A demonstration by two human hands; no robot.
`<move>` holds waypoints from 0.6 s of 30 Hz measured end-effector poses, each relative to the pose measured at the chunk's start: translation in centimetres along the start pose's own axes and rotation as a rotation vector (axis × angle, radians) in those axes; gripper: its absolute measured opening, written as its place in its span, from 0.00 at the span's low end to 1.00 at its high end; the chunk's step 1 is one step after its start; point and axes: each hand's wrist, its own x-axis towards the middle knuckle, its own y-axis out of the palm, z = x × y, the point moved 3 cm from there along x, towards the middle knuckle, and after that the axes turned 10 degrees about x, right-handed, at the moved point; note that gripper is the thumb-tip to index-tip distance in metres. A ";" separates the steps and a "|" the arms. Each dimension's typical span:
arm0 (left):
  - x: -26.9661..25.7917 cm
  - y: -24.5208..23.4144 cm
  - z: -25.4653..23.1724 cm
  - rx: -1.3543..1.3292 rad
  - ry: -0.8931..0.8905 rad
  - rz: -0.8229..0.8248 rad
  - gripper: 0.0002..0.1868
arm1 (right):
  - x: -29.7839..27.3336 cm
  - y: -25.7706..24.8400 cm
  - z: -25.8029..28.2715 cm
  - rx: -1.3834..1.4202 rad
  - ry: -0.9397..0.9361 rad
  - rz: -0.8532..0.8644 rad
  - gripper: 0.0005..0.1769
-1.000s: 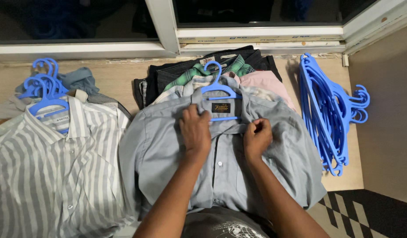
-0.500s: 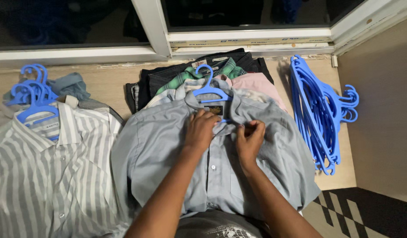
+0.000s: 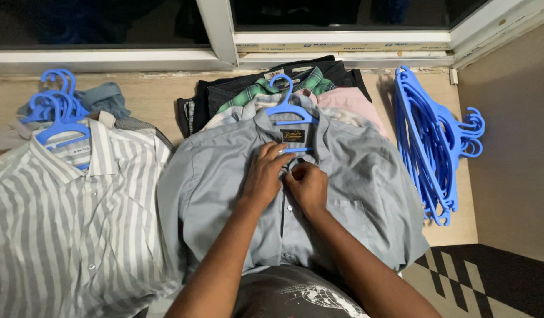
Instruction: The person buttons several shirts and places them on blue plastic hangers. They handle a plaid shirt, a solid gray shirt, a striped shirt, a light green plaid shirt, and a black-and-white checkered shirt, buttoning each and then hanging it on a hanger.
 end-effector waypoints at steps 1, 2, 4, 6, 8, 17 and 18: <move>0.0 -0.4 -0.2 0.030 -0.015 -0.029 0.30 | 0.0 0.0 -0.1 0.023 0.010 -0.018 0.10; -0.2 -0.6 -0.4 0.025 -0.055 -0.026 0.26 | -0.2 -0.1 -0.3 0.044 0.023 -0.035 0.10; -0.4 -0.8 -0.7 0.015 -0.138 -0.021 0.18 | -0.6 -0.3 -1.0 0.072 0.044 -0.068 0.09; -0.7 -0.7 -0.8 -0.115 -0.241 -0.073 0.11 | -0.9 -0.3 -1.9 0.090 0.059 -0.100 0.07; -0.9 -0.1 -0.7 -0.245 -0.302 -0.069 0.09 | -1.0 -0.2 -3.0 0.292 0.129 -0.123 0.05; -1.6 4.8 1.2 -0.523 -0.432 0.003 0.09 | -1.4 0.7 -6.1 0.857 0.369 -0.018 0.04; -1.7 5.2 1.4 -0.530 -0.420 0.013 0.09 | -1.4 0.8 -6.2 0.879 0.394 -0.008 0.06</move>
